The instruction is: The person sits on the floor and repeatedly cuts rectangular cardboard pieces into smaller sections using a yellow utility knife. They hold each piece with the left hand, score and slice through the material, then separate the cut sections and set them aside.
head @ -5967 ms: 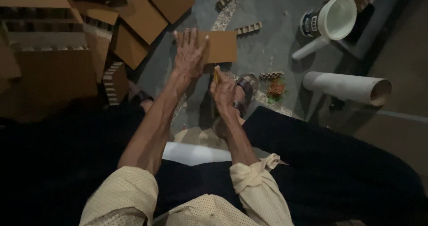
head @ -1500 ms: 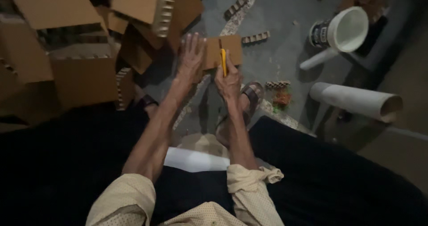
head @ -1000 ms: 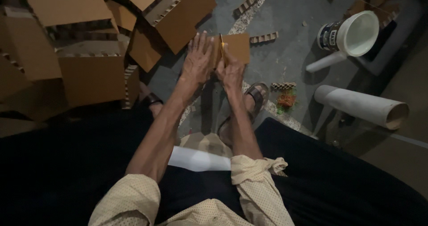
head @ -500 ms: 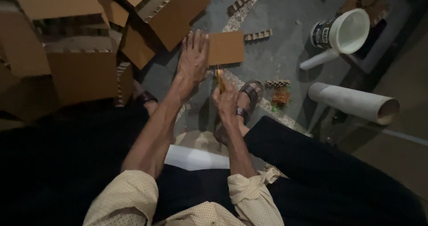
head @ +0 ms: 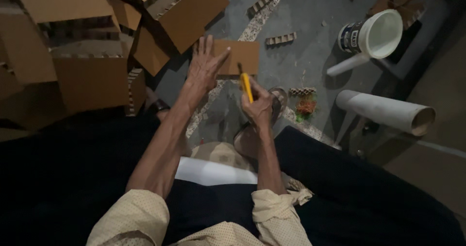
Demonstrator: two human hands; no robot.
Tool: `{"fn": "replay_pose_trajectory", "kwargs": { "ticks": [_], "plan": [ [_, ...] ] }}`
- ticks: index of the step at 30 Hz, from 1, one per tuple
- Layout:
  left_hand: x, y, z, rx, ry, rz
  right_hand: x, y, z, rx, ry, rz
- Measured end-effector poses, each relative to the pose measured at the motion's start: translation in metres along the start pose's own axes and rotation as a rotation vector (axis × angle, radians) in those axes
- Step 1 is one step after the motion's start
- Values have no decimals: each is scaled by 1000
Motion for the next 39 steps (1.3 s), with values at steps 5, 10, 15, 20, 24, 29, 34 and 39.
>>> {"fn": "replay_pose_trajectory", "kwargs": {
  "ticks": [5,10,15,20,24,29,34,39],
  "plan": [
    [-3,1,4,-26,-122,-74,-37,24,2,-172,-87,-64],
    [-2,3,2,-29,-39,-128,-55,38,-6,-155,-40,-115],
    [2,4,0,-4,-46,-110,-57,43,-13,-68,-244,-125],
    [4,2,-1,7,-52,-75,-58,47,-11,-44,-283,-107],
    [2,4,-1,27,-69,-55,-60,49,-12,-35,-277,-105],
    [4,2,-2,-9,-69,-150,-62,48,-18,89,-265,-139],
    [15,0,-4,13,-100,-116,-64,52,-19,64,-256,-122],
    [7,3,-4,23,-54,-87,-69,62,-25,-9,-279,-66]
  ]
}}
Point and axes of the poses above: each hand's wrist, its own y-axis towards the middle knuckle, its own x-axis out of the back of the hand, z = x × y, the point moved 2 cm from there along y, towards the middle knuckle, and after that the axes turned 4 degrees about -z, right-handed, at the moved point
